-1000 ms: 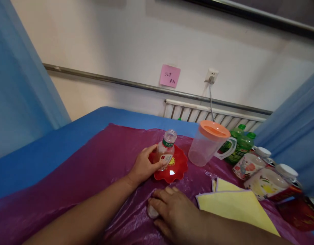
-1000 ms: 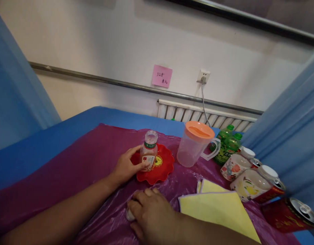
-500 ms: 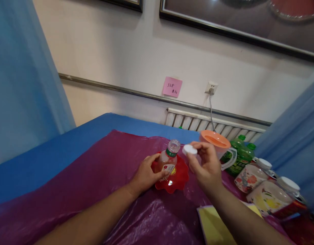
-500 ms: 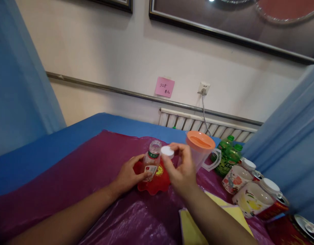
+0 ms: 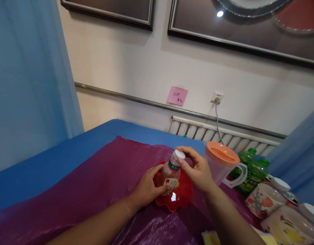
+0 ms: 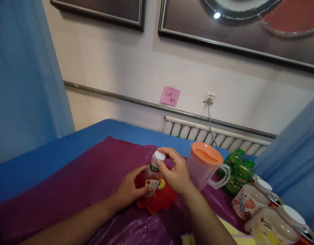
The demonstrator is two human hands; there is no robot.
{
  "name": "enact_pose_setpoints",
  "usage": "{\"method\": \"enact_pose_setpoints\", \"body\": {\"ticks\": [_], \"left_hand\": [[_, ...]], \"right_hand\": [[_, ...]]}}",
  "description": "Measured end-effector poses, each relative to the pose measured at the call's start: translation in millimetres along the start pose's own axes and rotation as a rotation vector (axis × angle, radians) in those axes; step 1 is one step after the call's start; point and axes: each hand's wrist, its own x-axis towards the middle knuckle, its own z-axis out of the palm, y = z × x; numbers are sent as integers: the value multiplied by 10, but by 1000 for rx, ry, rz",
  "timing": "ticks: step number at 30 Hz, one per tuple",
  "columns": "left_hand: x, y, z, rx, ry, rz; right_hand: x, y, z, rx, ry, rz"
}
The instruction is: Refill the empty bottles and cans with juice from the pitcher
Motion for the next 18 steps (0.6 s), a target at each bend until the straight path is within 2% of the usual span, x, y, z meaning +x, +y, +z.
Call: {"method": "enact_pose_setpoints", "body": {"ticks": [8, 12, 18], "left_hand": [[2, 32, 17, 19, -20, 13], [-5, 13, 10, 33, -35, 46], [-19, 13, 9, 44, -33, 55]], "right_hand": [[-40, -13, -28, -33, -6, -142], [-48, -27, -33, -41, -46, -150], [-61, -18, 22, -36, 9, -110]]}}
